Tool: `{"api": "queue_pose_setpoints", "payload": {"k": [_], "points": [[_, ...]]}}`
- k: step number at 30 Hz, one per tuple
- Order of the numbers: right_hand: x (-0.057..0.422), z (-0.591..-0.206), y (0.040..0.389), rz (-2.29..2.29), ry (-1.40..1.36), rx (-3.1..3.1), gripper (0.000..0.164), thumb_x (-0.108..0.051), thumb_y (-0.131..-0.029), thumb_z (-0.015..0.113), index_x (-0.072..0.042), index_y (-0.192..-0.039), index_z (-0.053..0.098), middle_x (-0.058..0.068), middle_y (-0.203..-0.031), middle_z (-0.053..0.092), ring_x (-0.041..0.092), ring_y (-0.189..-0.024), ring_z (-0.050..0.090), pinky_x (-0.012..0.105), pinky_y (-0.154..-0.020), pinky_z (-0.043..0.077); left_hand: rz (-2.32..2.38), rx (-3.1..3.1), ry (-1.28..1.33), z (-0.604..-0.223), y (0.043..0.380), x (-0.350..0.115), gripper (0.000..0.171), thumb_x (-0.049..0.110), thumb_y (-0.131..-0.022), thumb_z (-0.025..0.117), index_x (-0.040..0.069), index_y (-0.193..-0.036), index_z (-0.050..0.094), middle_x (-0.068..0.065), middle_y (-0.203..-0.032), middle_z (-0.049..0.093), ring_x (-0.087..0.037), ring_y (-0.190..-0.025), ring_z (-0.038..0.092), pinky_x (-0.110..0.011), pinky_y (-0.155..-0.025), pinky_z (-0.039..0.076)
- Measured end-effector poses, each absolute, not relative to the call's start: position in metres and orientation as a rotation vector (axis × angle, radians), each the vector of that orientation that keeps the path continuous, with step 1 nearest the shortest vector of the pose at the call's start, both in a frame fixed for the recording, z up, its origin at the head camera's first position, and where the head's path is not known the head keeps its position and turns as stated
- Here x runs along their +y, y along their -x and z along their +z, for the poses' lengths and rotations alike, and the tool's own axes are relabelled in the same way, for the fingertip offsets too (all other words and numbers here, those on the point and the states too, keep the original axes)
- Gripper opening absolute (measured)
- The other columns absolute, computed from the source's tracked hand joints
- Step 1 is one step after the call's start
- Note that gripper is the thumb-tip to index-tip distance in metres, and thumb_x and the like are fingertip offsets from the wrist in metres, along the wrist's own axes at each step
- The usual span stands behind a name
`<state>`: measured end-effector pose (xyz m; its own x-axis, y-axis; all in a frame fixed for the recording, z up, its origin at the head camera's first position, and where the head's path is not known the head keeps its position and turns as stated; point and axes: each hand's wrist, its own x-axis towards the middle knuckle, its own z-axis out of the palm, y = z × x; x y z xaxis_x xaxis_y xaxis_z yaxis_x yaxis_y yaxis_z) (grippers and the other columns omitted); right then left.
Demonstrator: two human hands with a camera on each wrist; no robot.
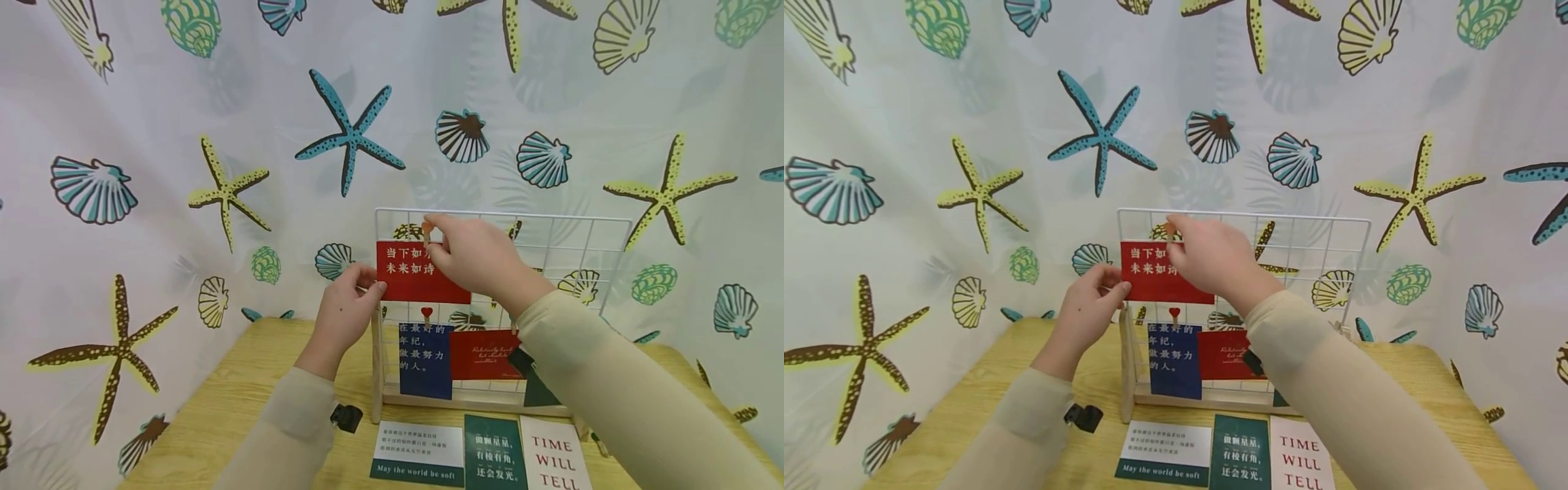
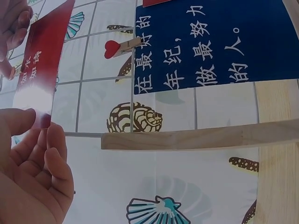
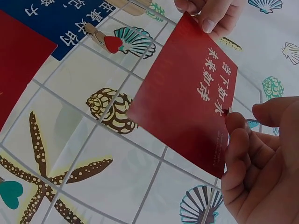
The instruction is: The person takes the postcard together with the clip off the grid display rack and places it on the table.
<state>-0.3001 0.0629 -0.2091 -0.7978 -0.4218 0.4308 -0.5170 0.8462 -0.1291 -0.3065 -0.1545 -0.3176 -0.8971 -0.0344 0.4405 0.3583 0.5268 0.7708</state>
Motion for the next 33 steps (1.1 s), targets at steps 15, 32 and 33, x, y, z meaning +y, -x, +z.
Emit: {"api": "queue_pose_setpoints", "payload": {"k": [15, 32, 33], "points": [[0.0613, -0.2110, 0.3087, 0.357, -0.656, -2.628, 0.047, -0.032, -0.103, 0.053, -0.018, -0.148, 0.052, -0.003, -0.071, 0.061, 0.016, -0.062, 0.057, 0.032, -0.055, 0.047, -1.331, -2.359, 0.274, -0.3160, 0.3090, -0.1513, 0.015, 0.024, -0.102, 0.062, 0.014, -0.113, 0.063, -0.004, -0.096, 0.064, -0.021, -0.083, 0.062, -0.037, -0.074, 0.054], [0.0580, -0.2098, 0.3092, 0.344, -0.612, -2.575, 0.031, -0.031, -0.105, 0.054, -0.022, -0.131, 0.067, -0.002, -0.117, 0.072, 0.014, -0.090, 0.066, 0.033, -0.078, 0.055, -1.341, -2.366, 0.270, -0.3161, 0.3107, -0.1517, 0.014, 0.025, -0.102, 0.062, 0.015, -0.112, 0.063, -0.004, -0.095, 0.064, -0.022, -0.084, 0.063, -0.037, -0.075, 0.055], [0.0580, -0.2105, 0.3093, 0.354, -0.605, -2.572, 0.031, -0.032, -0.105, 0.054, -0.022, -0.131, 0.067, -0.002, -0.117, 0.072, 0.015, -0.093, 0.067, 0.034, -0.080, 0.055, -1.343, -2.363, 0.272, -0.3164, 0.3109, -0.1516, 0.013, 0.025, -0.102, 0.062, 0.015, -0.111, 0.063, -0.004, -0.095, 0.064, -0.022, -0.084, 0.063, -0.037, -0.075, 0.055]]}}
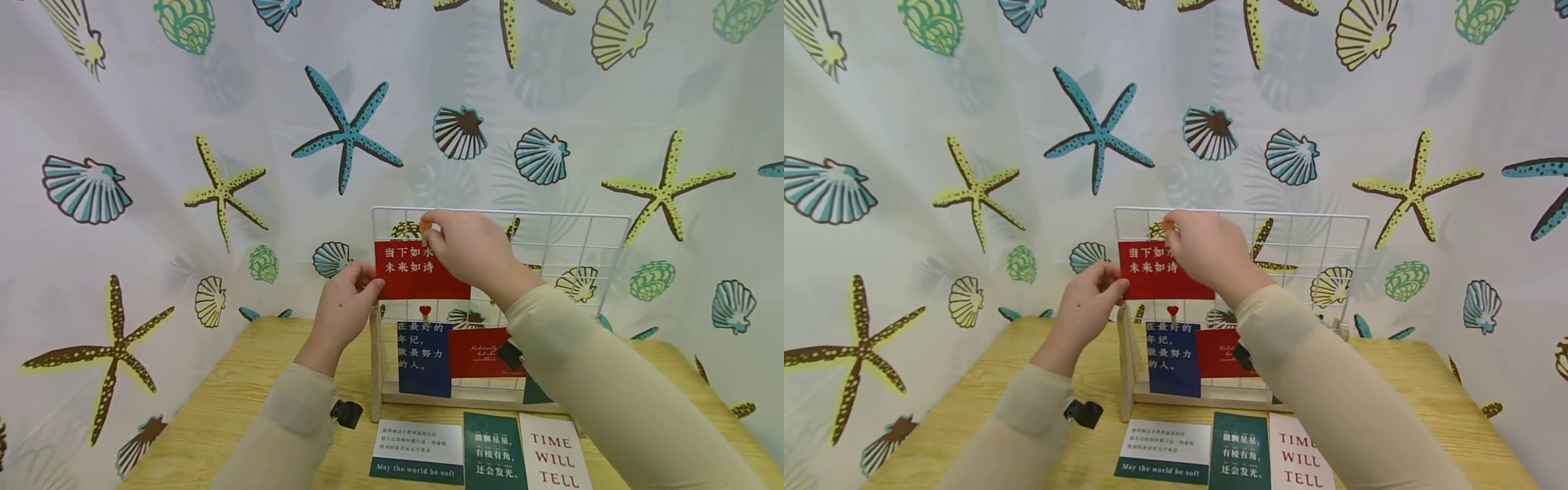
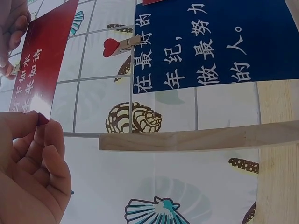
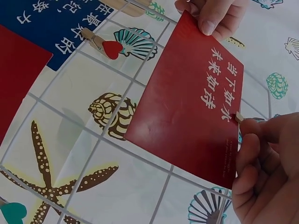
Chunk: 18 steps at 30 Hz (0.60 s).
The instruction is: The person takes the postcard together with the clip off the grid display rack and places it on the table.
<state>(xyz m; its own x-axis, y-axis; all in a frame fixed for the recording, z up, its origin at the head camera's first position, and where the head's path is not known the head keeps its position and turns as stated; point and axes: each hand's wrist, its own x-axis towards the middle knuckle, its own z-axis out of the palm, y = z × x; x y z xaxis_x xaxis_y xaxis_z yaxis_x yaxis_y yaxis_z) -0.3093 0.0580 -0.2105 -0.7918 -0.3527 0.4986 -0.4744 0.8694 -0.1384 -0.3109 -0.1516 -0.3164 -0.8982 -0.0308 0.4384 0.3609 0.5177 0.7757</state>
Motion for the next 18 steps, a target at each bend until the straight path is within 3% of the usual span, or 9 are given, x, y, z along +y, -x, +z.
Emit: {"api": "queue_pose_setpoints", "payload": {"k": [7, 18], "points": [[0.0561, -0.2133, 0.3093, 0.415, -0.564, -2.537, 0.029, -0.034, -0.104, 0.057, -0.023, -0.129, 0.068, -0.002, -0.112, 0.074, 0.016, -0.093, 0.067, 0.034, -0.077, 0.056, -1.357, -2.354, 0.273, -0.3179, 0.3109, -0.1512, 0.012, 0.024, -0.102, 0.062, 0.016, -0.110, 0.063, -0.004, -0.094, 0.063, -0.022, -0.084, 0.062, -0.036, -0.072, 0.055], [0.0539, -0.2164, 0.3070, 0.443, -0.555, -2.481, 0.021, -0.031, -0.104, 0.057, -0.022, -0.117, 0.071, -0.004, -0.093, 0.074, 0.013, -0.073, 0.061, 0.029, -0.061, 0.051, -1.349, -2.346, 0.264, -0.3187, 0.3106, -0.1522, 0.011, 0.024, -0.102, 0.062, 0.016, -0.109, 0.063, -0.003, -0.093, 0.064, -0.021, -0.084, 0.063, -0.037, -0.074, 0.054]]}}
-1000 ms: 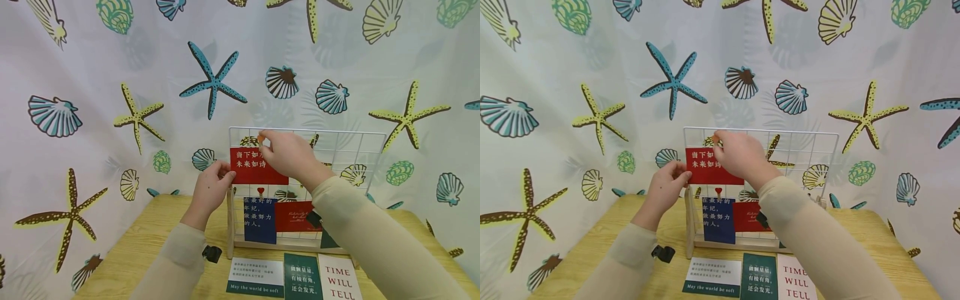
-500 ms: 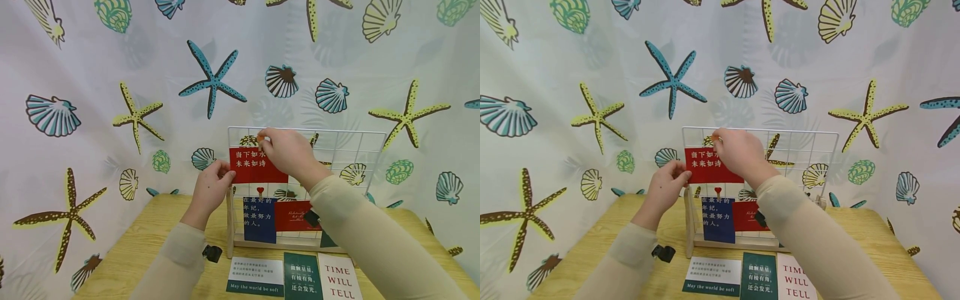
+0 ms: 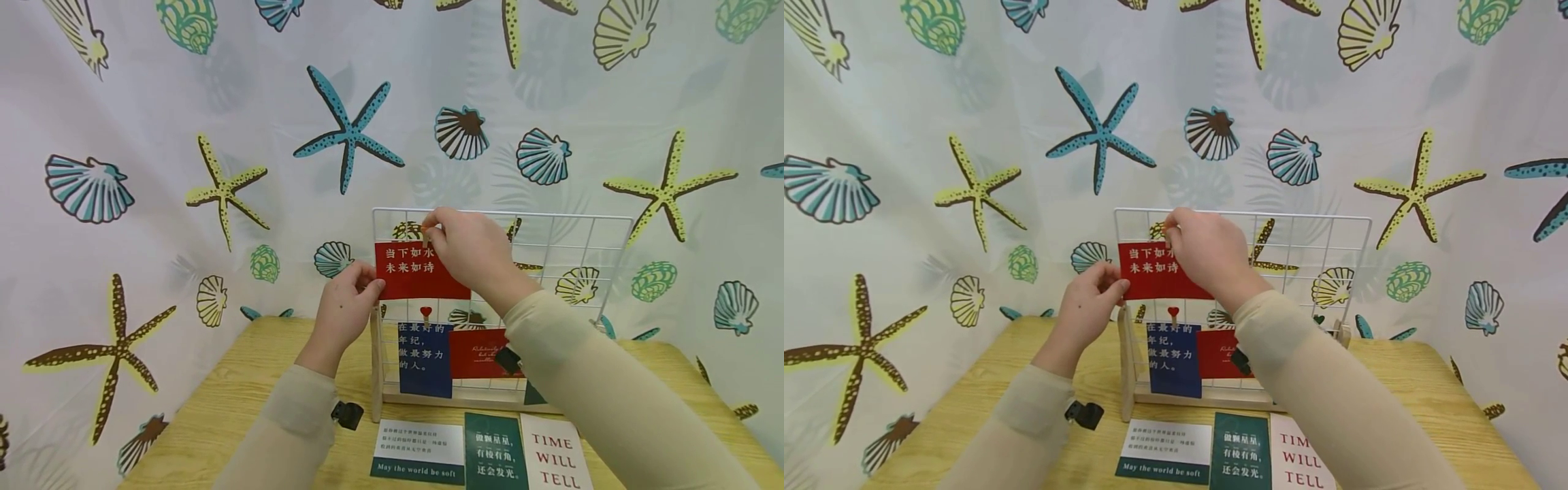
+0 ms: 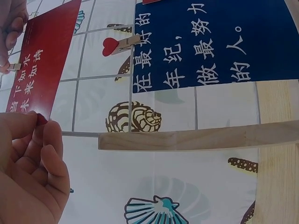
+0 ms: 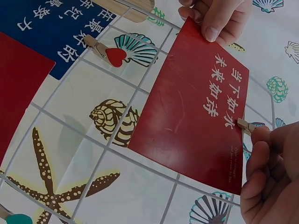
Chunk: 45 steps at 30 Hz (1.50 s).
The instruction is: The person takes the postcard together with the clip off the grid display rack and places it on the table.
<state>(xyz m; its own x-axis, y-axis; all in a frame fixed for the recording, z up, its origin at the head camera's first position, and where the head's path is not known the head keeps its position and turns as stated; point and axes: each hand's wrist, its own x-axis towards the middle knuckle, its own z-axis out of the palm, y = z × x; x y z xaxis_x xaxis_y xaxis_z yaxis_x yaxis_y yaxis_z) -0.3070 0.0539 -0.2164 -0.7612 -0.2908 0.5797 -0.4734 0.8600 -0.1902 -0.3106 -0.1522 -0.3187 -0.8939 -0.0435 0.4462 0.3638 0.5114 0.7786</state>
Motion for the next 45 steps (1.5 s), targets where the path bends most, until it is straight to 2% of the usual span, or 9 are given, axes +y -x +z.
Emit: {"api": "queue_pose_setpoints", "payload": {"k": [9, 21, 28, 36, 45], "points": [[0.052, -0.218, 0.302, 0.418, -0.586, -2.469, 0.017, -0.028, -0.105, 0.056, -0.018, -0.113, 0.066, -0.005, -0.075, 0.065, 0.014, -0.060, 0.055, 0.029, -0.053, 0.046, -1.358, -2.352, 0.280, -0.317, 0.308, -0.154, 0.010, 0.023, -0.103, 0.062, 0.015, -0.109, 0.063, -0.004, -0.091, 0.063, -0.021, -0.084, 0.062, -0.037, -0.075, 0.053], [0.055, -0.221, 0.303, 0.403, -0.608, -2.459, 0.014, -0.027, -0.106, 0.055, -0.016, -0.112, 0.062, -0.004, -0.074, 0.064, 0.015, -0.054, 0.053, 0.030, -0.048, 0.044, -1.435, -2.335, 0.353, -0.317, 0.308, -0.156, 0.008, 0.019, -0.103, 0.061, 0.013, -0.108, 0.063, -0.007, -0.090, 0.063, -0.022, -0.082, 0.062, -0.039, -0.077, 0.050], [0.061, -0.220, 0.302, 0.450, -0.621, -2.412, 0.013, -0.026, -0.105, 0.055, -0.016, -0.111, 0.062, -0.003, -0.078, 0.066, 0.014, -0.056, 0.054, 0.030, -0.051, 0.045, -1.457, -2.336, 0.370, -0.317, 0.305, -0.158, 0.009, 0.020, -0.104, 0.060, 0.013, -0.109, 0.062, -0.006, -0.093, 0.064, -0.023, -0.083, 0.065, -0.041, -0.080, 0.050], [0.067, -0.221, 0.298, 0.522, -0.641, -2.408, 0.017, -0.026, -0.106, 0.055, -0.014, -0.116, 0.061, -0.004, -0.068, 0.060, 0.017, -0.050, 0.047, 0.032, -0.047, 0.041, -1.456, -2.348, 0.409, -0.316, 0.301, -0.163, 0.010, 0.019, -0.104, 0.058, 0.012, -0.111, 0.061, -0.007, -0.095, 0.064, -0.023, -0.085, 0.063, -0.041, -0.081, 0.051], [0.075, -0.224, 0.289, 0.564, -0.675, -2.403, 0.016, -0.024, -0.105, 0.055, -0.015, -0.115, 0.064, -0.007, -0.069, 0.061, 0.016, -0.049, 0.047, 0.031, -0.048, 0.042, -1.428, -2.369, 0.454, -0.316, 0.297, -0.165, 0.010, 0.019, -0.104, 0.058, 0.012, -0.111, 0.060, -0.006, -0.093, 0.064, -0.023, -0.084, 0.063, -0.041, -0.078, 0.051]]}}
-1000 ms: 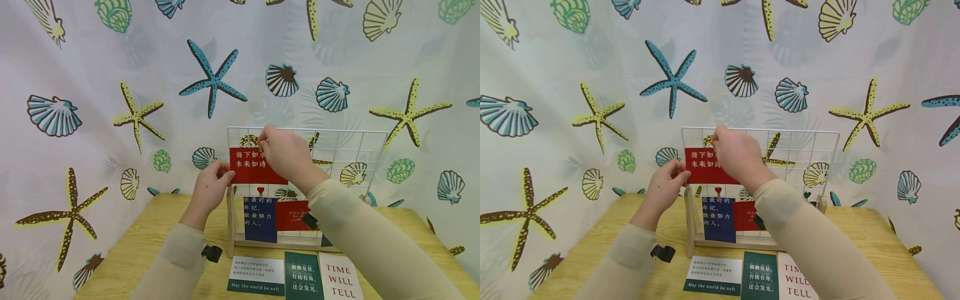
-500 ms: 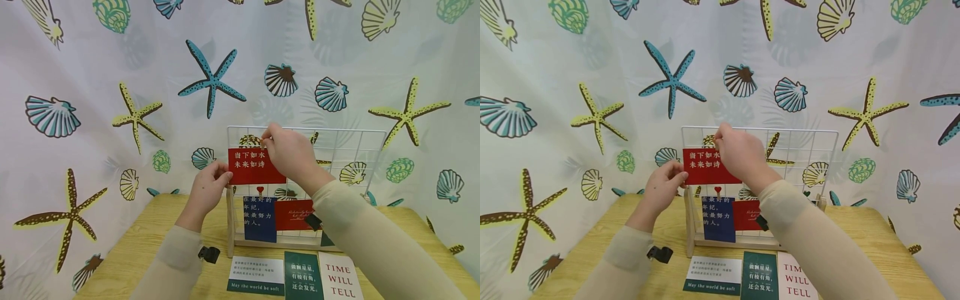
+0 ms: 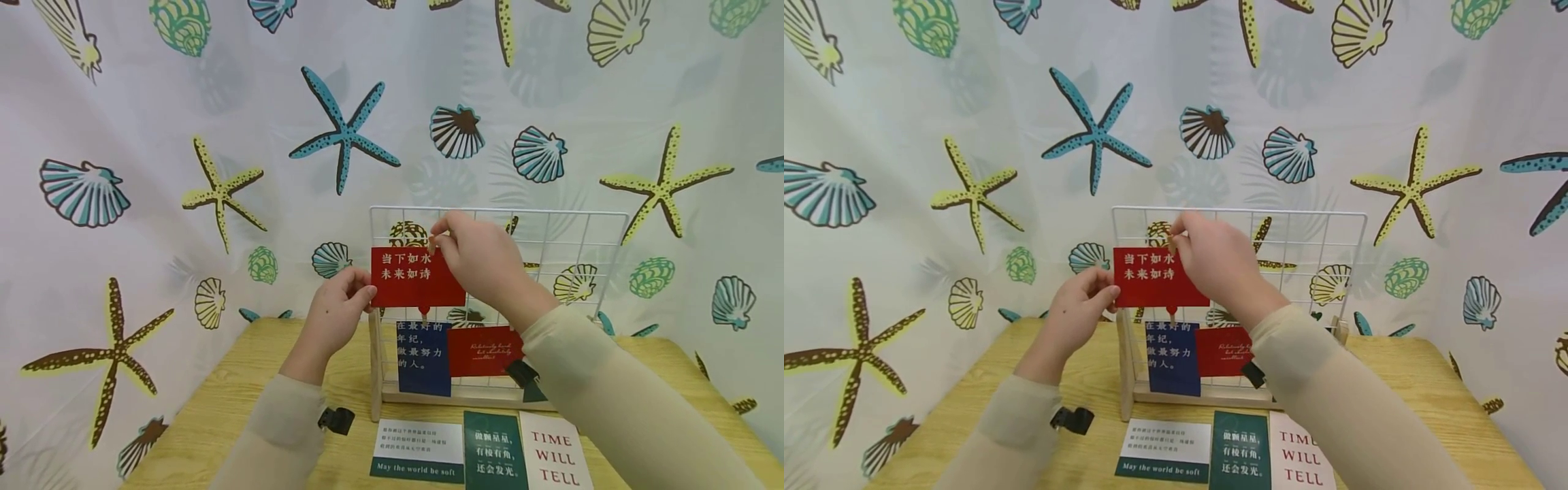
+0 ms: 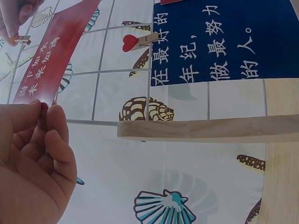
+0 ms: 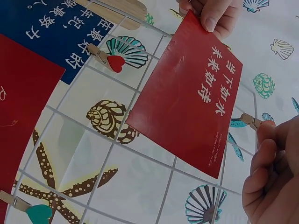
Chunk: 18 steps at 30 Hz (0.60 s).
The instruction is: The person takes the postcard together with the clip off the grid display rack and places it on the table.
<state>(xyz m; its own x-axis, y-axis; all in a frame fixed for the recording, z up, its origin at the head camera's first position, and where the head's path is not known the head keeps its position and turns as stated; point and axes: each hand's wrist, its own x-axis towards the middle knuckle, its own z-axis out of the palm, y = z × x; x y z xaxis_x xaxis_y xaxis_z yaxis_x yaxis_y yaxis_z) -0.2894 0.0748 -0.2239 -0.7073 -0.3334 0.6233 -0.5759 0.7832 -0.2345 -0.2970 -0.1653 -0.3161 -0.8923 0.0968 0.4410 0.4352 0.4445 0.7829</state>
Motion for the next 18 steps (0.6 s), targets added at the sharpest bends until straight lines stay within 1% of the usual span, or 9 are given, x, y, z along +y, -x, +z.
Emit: {"api": "queue_pose_setpoints", "payload": {"k": [10, 13, 18], "points": [[0.083, -0.228, 0.284, 0.541, -0.722, -2.403, 0.015, -0.023, -0.105, 0.056, -0.016, -0.115, 0.065, -0.007, -0.067, 0.058, 0.015, -0.051, 0.047, 0.032, -0.050, 0.042, -1.435, -2.370, 0.440, -0.318, 0.294, -0.167, 0.012, 0.019, -0.104, 0.058, 0.012, -0.113, 0.061, -0.007, -0.094, 0.064, -0.024, -0.084, 0.063, -0.041, -0.079, 0.051], [0.086, -0.230, 0.282, 0.553, -0.725, -2.406, 0.015, -0.022, -0.105, 0.056, -0.016, -0.114, 0.066, -0.007, -0.070, 0.061, 0.015, -0.052, 0.048, 0.032, -0.051, 0.043, -1.436, -2.376, 0.439, -0.319, 0.293, -0.168, 0.012, 0.019, -0.104, 0.058, 0.012, -0.114, 0.061, -0.006, -0.095, 0.064, -0.024, -0.085, 0.063, -0.041, -0.079, 0.051], [0.093, -0.235, 0.277, 0.580, -0.723, -2.419, 0.015, -0.022, -0.105, 0.057, -0.015, -0.114, 0.066, -0.004, -0.079, 0.069, 0.014, -0.051, 0.048, 0.032, -0.051, 0.044, -1.458, -2.393, 0.448, -0.321, 0.290, -0.171, 0.011, 0.019, -0.104, 0.058, 0.012, -0.112, 0.061, -0.007, -0.095, 0.064, -0.025, -0.085, 0.062, -0.040, -0.078, 0.051]]}}
